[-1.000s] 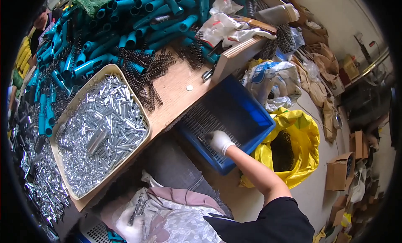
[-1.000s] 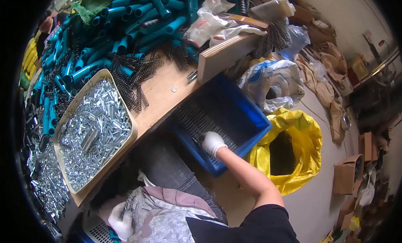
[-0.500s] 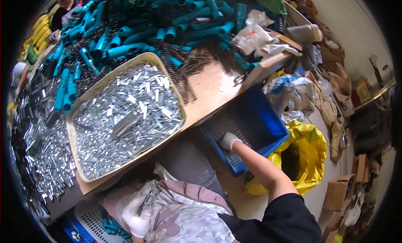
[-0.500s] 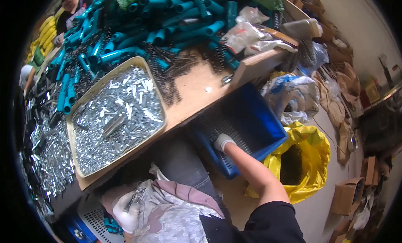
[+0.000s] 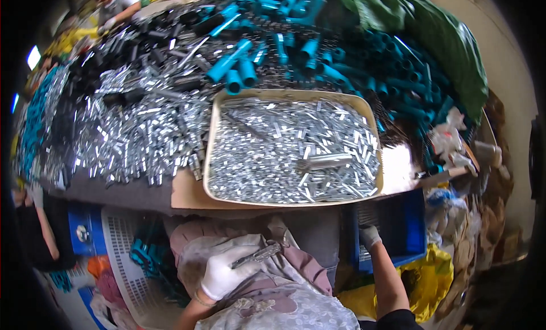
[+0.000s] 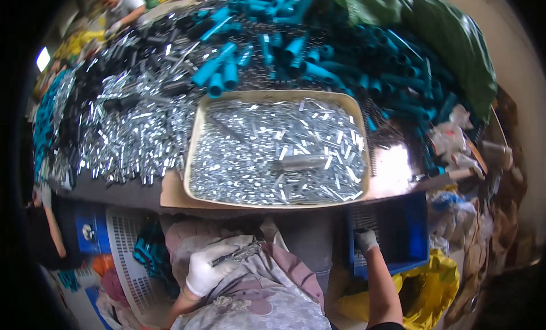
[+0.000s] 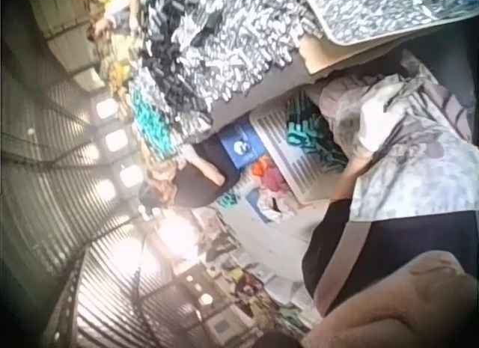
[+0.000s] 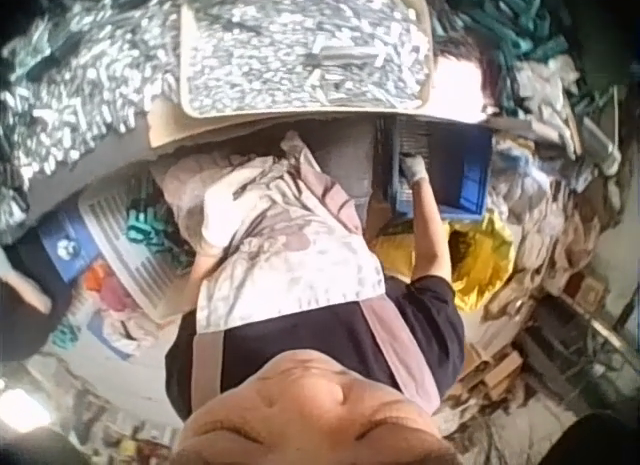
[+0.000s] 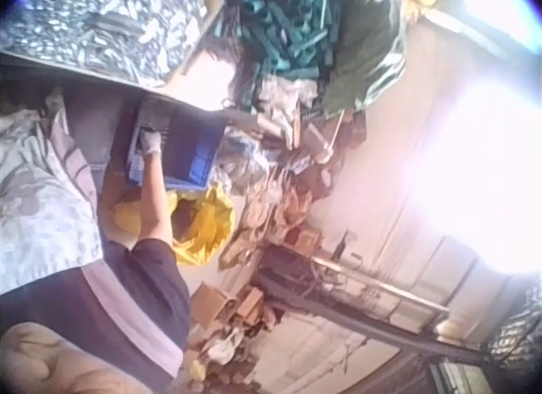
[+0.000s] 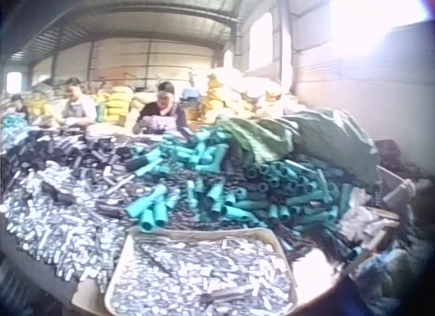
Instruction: Assembling metal rods into plastic T-joint connectors at a factory workstation.
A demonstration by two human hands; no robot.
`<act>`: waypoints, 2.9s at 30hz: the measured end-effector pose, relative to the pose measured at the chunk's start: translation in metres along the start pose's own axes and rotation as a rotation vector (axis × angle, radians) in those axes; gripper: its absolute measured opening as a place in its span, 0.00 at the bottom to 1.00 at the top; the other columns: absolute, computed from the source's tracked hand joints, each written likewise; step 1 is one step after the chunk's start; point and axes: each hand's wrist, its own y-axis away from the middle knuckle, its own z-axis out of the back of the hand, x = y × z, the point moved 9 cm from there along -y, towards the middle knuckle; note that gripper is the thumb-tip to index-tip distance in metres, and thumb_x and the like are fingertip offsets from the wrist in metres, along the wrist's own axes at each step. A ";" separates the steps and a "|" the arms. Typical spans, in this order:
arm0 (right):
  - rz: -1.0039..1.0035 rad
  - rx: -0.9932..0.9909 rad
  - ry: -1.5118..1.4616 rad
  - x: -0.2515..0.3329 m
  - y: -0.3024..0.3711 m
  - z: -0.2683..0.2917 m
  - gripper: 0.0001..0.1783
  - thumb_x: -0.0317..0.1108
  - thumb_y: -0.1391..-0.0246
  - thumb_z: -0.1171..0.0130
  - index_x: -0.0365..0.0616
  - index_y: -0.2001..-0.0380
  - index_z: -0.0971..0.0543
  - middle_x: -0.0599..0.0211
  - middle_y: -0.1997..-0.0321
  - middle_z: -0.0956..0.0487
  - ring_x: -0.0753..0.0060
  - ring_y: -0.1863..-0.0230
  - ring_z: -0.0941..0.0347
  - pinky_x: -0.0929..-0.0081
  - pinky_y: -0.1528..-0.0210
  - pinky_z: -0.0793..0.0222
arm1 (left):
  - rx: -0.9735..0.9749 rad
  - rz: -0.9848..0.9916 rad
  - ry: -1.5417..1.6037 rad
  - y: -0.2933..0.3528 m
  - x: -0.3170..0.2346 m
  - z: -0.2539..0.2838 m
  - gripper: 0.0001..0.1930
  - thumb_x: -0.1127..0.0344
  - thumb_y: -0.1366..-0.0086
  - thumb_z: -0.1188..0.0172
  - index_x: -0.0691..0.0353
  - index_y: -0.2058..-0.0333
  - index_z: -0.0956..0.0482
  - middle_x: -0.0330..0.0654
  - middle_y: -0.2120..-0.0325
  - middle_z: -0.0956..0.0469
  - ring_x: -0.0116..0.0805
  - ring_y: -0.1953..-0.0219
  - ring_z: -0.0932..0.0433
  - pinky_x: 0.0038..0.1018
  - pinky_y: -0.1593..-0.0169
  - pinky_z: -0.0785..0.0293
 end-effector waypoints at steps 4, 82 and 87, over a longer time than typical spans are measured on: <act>0.303 0.239 0.275 0.003 0.005 -0.008 0.08 0.30 0.45 0.39 0.42 0.64 0.15 0.62 0.65 0.15 0.64 0.64 0.17 0.66 0.61 0.21 | 0.027 0.098 0.016 0.006 -0.001 0.007 0.19 0.69 0.47 0.24 0.70 0.57 0.15 0.53 0.60 0.14 0.43 0.58 0.14 0.32 0.52 0.20; 0.974 0.524 0.054 0.423 0.242 -0.076 0.20 0.34 0.47 0.30 0.40 0.55 0.27 0.53 0.65 0.19 0.48 0.58 0.18 0.59 0.56 0.24 | 0.052 -0.091 -0.024 0.029 -0.016 0.035 0.17 0.69 0.50 0.20 0.66 0.63 0.16 0.47 0.68 0.15 0.42 0.69 0.14 0.31 0.64 0.19; 0.759 0.607 -0.270 0.412 0.224 -0.068 0.20 0.35 0.41 0.33 0.41 0.51 0.29 0.56 0.55 0.20 0.63 0.58 0.19 0.67 0.53 0.24 | -0.041 -0.144 -0.049 0.026 -0.021 0.040 0.17 0.69 0.51 0.20 0.66 0.64 0.16 0.47 0.67 0.14 0.43 0.67 0.13 0.31 0.62 0.18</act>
